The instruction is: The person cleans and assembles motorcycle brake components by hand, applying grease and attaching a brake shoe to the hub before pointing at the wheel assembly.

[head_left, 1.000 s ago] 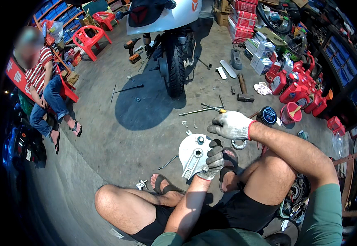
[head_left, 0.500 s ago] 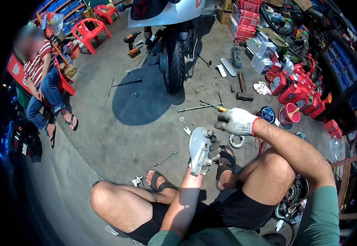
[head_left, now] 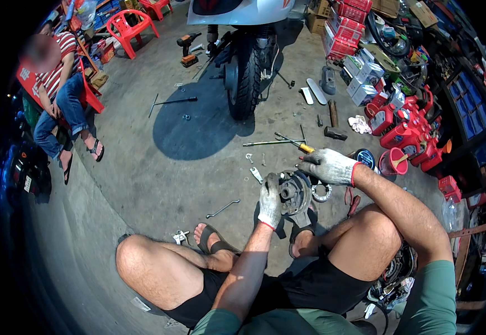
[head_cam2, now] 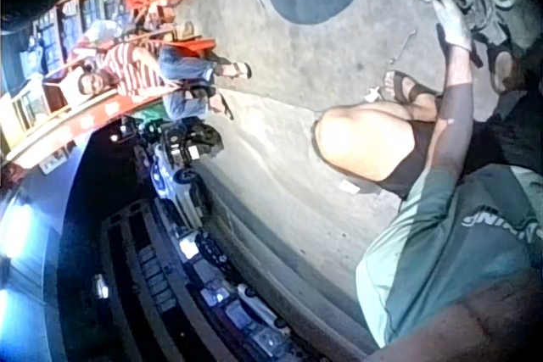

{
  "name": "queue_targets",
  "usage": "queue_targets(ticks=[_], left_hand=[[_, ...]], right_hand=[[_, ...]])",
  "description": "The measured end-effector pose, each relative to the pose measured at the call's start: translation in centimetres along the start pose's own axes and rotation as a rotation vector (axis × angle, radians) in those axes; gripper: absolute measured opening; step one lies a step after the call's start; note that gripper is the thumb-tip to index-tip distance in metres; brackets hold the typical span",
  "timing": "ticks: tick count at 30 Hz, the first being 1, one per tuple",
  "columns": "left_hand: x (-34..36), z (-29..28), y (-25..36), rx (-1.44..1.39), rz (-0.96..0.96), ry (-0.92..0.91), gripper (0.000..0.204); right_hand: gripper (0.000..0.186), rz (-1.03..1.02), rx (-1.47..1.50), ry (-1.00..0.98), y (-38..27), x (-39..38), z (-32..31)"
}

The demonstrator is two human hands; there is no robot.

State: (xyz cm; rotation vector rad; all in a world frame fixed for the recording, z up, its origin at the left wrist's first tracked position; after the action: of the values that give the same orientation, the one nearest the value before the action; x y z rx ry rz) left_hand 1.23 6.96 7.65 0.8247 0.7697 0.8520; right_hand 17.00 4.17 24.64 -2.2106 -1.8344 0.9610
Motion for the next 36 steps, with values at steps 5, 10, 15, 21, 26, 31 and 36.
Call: queue_targets(ticks=[5,10,15,21,26,31,36], left_hand=[[-1.4,1.4,3.2,0.258,0.196,0.036,0.046],[-0.9,0.8,3.4,0.347,0.255,-0.020,0.041],[-0.8,1.0,2.8,0.358,0.271,-0.005,0.038],[-0.3,0.4,2.0,0.315,0.272,-0.005,0.037],[-0.1,0.0,1.4,0.297,0.280,0.043,0.038],[-0.6,0.9,2.2,0.296,0.243,-0.050,0.036],[-0.3,0.4,1.7,0.464,0.427,-0.103,0.033]], right_hand=[[0.042,0.027,-0.093,-0.012,0.5,-0.2,-0.1],[0.041,0.037,-0.151,-0.027,0.3,0.0,-0.1],[0.039,0.026,-0.150,-0.042,0.7,-0.1,-0.1],[0.037,0.041,-0.151,-0.057,0.1,-0.2,-0.4],[0.037,0.024,-0.179,-0.068,0.0,-0.1,-0.3],[0.037,0.063,-0.175,-0.072,0.5,-0.3,-0.4],[0.038,0.059,-0.190,-0.072,0.5,0.0,-0.2]])
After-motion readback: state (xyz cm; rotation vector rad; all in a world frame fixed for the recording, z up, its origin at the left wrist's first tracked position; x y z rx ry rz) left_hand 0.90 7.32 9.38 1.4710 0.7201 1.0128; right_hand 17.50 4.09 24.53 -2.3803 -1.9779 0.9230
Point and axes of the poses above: each hand's wrist, its own x-axis towards the middle knuckle, its own z-axis out of the palm, y = z × x, the point moved 4 cm from there along x, towards the middle knuckle, and after that the axes turned 3 degrees about z, right-handed, at the moved point
